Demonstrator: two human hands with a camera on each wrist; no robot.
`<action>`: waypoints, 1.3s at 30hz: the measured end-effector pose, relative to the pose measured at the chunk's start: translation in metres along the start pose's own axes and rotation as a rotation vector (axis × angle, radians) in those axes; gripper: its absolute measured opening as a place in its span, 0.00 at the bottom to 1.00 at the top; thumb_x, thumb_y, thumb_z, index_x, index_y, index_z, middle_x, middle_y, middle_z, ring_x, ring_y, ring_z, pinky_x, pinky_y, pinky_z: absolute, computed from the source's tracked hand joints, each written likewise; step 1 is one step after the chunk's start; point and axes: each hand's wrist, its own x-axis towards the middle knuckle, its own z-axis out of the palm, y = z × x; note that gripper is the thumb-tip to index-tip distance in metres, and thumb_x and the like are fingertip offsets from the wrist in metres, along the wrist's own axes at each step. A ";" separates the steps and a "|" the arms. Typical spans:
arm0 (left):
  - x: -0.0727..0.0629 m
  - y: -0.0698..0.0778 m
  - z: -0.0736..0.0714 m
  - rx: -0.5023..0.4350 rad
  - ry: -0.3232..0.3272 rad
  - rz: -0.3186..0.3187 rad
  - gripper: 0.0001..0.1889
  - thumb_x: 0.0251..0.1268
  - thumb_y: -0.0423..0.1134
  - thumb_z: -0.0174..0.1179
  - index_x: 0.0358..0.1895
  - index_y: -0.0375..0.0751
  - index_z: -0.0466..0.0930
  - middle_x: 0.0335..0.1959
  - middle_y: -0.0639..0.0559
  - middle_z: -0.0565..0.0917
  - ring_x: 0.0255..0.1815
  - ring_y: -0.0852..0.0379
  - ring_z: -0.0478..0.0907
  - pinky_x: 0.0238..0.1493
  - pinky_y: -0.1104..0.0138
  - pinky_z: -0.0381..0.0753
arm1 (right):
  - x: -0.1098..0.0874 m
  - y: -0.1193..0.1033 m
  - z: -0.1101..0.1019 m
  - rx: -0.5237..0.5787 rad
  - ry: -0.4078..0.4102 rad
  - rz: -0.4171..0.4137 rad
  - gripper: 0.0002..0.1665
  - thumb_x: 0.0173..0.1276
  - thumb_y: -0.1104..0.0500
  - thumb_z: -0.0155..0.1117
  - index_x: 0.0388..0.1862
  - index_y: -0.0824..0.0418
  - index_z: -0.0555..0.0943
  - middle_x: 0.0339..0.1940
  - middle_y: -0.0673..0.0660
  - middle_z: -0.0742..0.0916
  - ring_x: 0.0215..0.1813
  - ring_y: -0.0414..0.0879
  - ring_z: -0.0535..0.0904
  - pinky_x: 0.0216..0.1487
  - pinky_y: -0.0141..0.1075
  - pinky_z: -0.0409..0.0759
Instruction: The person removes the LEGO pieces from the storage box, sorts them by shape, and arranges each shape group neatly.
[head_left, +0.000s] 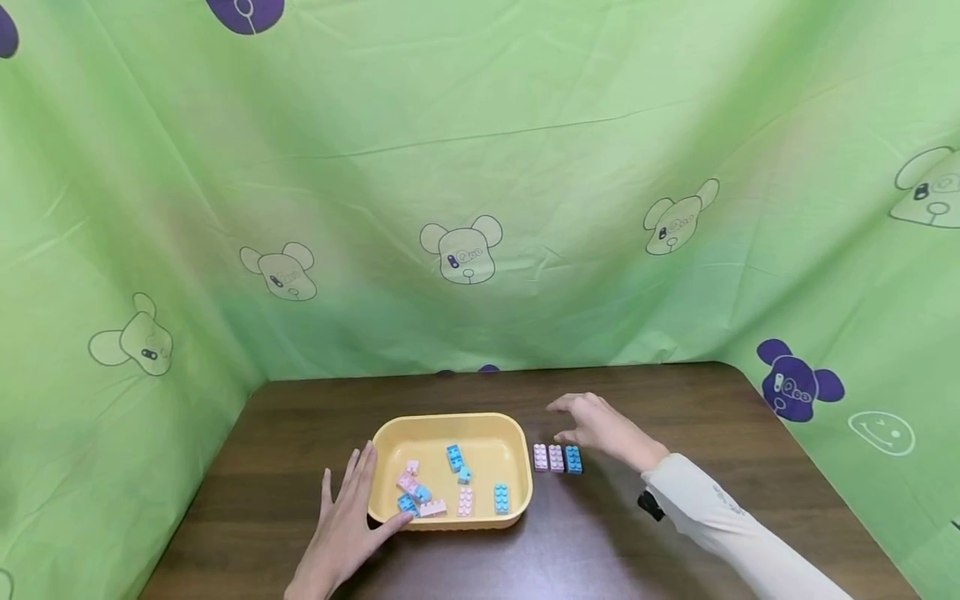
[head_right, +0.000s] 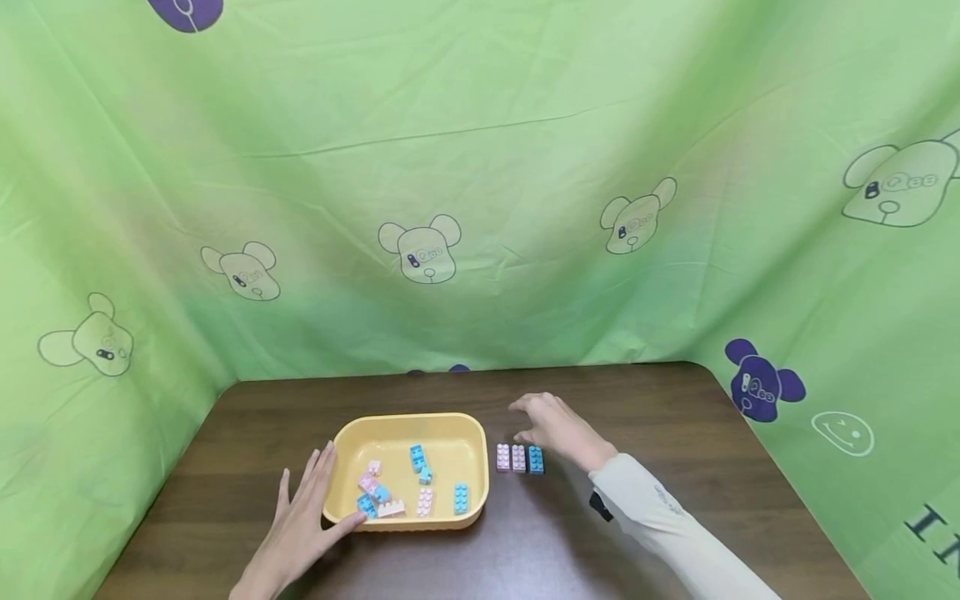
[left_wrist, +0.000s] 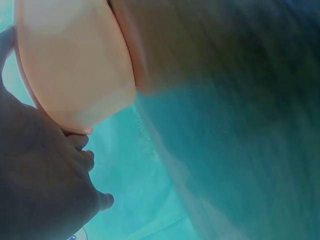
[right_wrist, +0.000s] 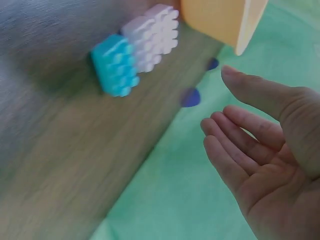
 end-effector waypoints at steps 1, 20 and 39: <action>0.000 0.000 0.000 -0.001 -0.001 -0.001 0.59 0.64 0.69 0.67 0.86 0.37 0.50 0.85 0.38 0.57 0.84 0.34 0.53 0.76 0.27 0.42 | 0.003 -0.003 0.000 0.001 -0.001 -0.003 0.23 0.59 0.66 0.82 0.52 0.74 0.86 0.50 0.70 0.89 0.53 0.65 0.87 0.56 0.53 0.86; 0.003 0.000 0.000 -0.033 0.003 -0.002 0.58 0.64 0.67 0.69 0.87 0.38 0.50 0.86 0.38 0.56 0.85 0.34 0.52 0.75 0.27 0.41 | 0.063 -0.056 0.004 0.040 -0.076 -0.111 0.21 0.63 0.68 0.79 0.55 0.73 0.87 0.54 0.66 0.90 0.56 0.59 0.87 0.57 0.47 0.86; 0.003 0.000 -0.002 -0.044 -0.036 -0.028 0.59 0.65 0.69 0.67 0.87 0.39 0.48 0.86 0.40 0.54 0.86 0.36 0.50 0.76 0.27 0.39 | 0.106 -0.090 0.044 -0.066 -0.309 -0.187 0.22 0.61 0.64 0.83 0.52 0.71 0.89 0.49 0.62 0.92 0.51 0.54 0.88 0.55 0.41 0.86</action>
